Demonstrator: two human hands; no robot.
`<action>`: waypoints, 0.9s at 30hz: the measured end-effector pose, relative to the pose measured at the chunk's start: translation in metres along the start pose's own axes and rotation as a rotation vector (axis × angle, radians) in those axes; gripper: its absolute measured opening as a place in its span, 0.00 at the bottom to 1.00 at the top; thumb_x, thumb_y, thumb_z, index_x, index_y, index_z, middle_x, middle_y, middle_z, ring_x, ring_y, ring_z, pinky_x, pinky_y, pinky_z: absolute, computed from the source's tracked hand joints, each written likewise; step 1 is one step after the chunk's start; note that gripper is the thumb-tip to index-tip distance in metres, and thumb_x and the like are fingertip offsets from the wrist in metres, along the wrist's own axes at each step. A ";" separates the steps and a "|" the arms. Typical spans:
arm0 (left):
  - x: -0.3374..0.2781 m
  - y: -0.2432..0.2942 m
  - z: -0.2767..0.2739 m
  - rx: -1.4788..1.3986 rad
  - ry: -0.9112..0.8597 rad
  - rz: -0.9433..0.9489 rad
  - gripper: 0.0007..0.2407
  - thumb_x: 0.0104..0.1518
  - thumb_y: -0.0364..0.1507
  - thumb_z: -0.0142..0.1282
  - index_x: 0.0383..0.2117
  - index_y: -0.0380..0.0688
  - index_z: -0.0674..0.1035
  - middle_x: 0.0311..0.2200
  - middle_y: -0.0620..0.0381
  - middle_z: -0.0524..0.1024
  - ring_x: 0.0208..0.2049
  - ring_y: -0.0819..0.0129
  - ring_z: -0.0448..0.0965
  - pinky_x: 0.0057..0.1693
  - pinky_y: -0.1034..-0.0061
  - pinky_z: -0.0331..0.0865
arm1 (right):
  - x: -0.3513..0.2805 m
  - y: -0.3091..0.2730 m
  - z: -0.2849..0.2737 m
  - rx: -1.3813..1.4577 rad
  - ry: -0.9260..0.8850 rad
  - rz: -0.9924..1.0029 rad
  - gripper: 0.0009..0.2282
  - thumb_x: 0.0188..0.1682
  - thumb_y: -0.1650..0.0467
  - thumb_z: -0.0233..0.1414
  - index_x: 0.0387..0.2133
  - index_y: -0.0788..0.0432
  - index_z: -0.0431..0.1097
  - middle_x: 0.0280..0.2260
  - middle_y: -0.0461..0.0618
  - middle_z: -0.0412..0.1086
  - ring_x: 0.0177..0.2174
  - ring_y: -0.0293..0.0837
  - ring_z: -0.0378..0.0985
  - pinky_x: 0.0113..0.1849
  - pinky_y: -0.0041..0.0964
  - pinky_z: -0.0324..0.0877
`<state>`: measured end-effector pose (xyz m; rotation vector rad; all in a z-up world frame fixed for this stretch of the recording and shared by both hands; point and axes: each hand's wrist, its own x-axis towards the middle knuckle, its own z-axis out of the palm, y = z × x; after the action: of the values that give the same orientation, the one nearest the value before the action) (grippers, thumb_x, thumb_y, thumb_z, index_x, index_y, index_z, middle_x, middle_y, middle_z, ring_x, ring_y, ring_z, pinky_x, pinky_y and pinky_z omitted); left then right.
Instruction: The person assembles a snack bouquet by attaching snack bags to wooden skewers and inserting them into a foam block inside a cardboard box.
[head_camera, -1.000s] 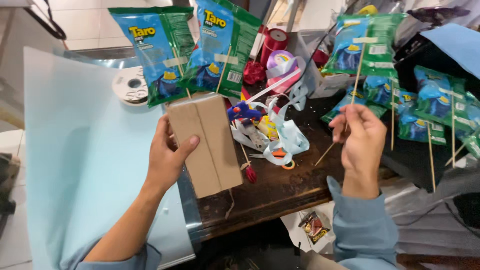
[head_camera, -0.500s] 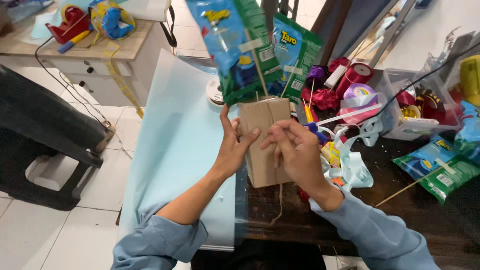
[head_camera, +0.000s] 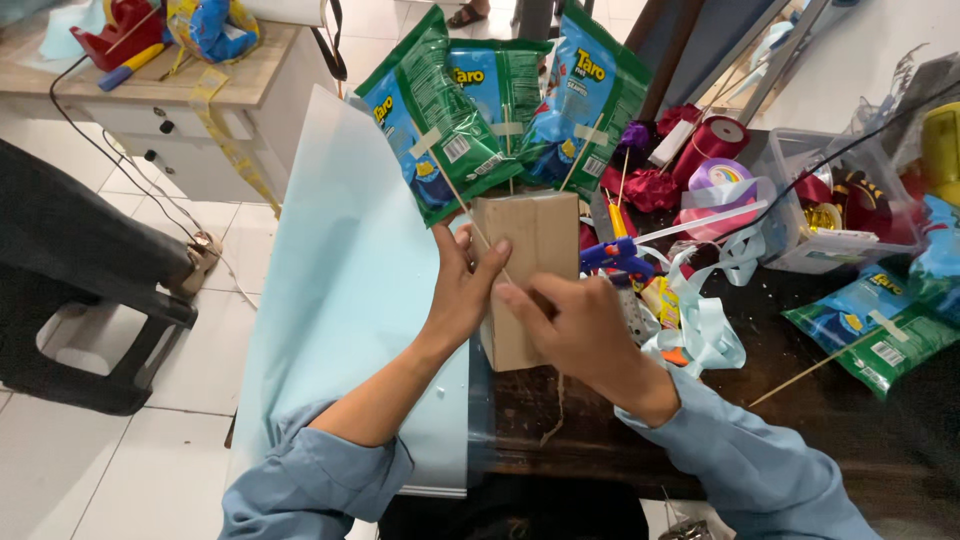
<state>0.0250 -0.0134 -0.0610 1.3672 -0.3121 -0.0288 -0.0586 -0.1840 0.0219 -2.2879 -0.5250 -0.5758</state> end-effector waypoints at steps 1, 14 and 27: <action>0.003 0.001 0.000 0.002 -0.005 0.003 0.37 0.68 0.44 0.59 0.73 0.48 0.46 0.59 0.41 0.69 0.56 0.48 0.80 0.61 0.50 0.78 | 0.001 0.004 -0.008 -0.002 0.006 -0.001 0.18 0.57 0.60 0.60 0.19 0.55 0.74 0.09 0.48 0.69 0.10 0.48 0.70 0.19 0.36 0.63; -0.017 0.053 0.014 -0.015 -0.161 0.238 0.17 0.72 0.38 0.54 0.57 0.45 0.62 0.68 0.40 0.64 0.69 0.49 0.67 0.72 0.42 0.63 | -0.003 0.046 -0.007 0.617 0.105 0.271 0.41 0.51 0.62 0.64 0.73 0.63 0.47 0.54 0.62 0.64 0.53 0.54 0.70 0.59 0.56 0.67; 0.029 0.157 -0.026 0.265 0.186 0.468 0.14 0.79 0.36 0.37 0.39 0.40 0.71 0.28 0.51 0.76 0.28 0.64 0.86 0.37 0.71 0.87 | -0.006 0.060 0.000 0.601 0.183 0.354 0.42 0.46 0.59 0.69 0.68 0.63 0.51 0.49 0.61 0.71 0.47 0.51 0.78 0.49 0.52 0.75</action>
<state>0.0338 0.0382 0.0916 1.5149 -0.4839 0.5414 -0.0318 -0.2252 -0.0138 -1.6802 -0.1600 -0.3786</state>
